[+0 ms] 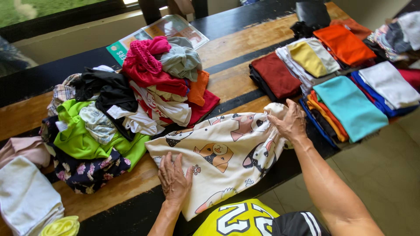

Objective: The person picks up a multi-colored shirt from a pile, unfolds it on a table, and folds it into a square. They then pick up a white garment with cartoon illustrations, spread it out, fold the edges inward, and continue folding it into a smaller rectangle before placing it aside.

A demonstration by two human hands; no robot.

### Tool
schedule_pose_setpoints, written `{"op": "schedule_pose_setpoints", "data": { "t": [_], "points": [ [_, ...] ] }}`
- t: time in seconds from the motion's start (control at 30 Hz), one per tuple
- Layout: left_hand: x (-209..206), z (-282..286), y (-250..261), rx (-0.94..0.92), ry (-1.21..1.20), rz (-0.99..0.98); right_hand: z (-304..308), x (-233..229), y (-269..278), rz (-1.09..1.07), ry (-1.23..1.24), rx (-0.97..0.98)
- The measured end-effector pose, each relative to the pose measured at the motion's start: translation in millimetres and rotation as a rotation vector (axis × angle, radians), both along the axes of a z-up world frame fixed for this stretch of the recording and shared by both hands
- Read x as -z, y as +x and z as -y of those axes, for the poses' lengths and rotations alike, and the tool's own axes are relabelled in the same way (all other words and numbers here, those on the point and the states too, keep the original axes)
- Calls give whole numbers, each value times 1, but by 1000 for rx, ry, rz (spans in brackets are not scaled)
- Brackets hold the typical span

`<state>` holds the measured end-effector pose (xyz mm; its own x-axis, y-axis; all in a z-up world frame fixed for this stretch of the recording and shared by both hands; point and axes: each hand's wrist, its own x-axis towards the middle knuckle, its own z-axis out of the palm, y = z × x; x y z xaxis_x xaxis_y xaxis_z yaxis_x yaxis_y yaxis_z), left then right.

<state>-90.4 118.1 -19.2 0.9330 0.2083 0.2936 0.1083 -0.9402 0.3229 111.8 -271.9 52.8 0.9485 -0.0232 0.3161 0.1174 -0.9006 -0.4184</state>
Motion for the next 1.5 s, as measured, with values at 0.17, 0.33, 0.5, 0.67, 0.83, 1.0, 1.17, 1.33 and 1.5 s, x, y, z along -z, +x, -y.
{"op": "schedule_pose_setpoints", "data": {
  "t": [0.17, 0.33, 0.5, 0.67, 0.83, 1.0, 1.17, 1.33, 1.5],
  "points": [
    [-12, 38, 3, -79, -96, -252, 21, 23, 43, -315, -74, -16],
    [-51, 54, 2, -106, -65, -488, 21, 31, 59, -151, -115, -64],
    [-63, 51, 6, -167, -104, -683, 34, 38, 60, -114, -34, -180],
    [-43, 54, -5, -256, -201, -417, 51, 30, 70, -271, 15, -215],
    [-29, 47, -20, -704, -348, -267, 80, 6, 73, -772, -63, -113],
    [-25, 36, -21, -916, -406, -340, 90, 4, 63, -1041, 137, -511],
    [5, 27, -22, -835, -377, -280, 100, 9, 55, -955, 220, -614],
    [14, 23, -22, -764, -418, -95, 95, 4, 45, -978, 244, -454],
    [-9, 29, -22, -794, -550, -113, 98, 6, 50, -1093, 758, -376]
  ]
}}
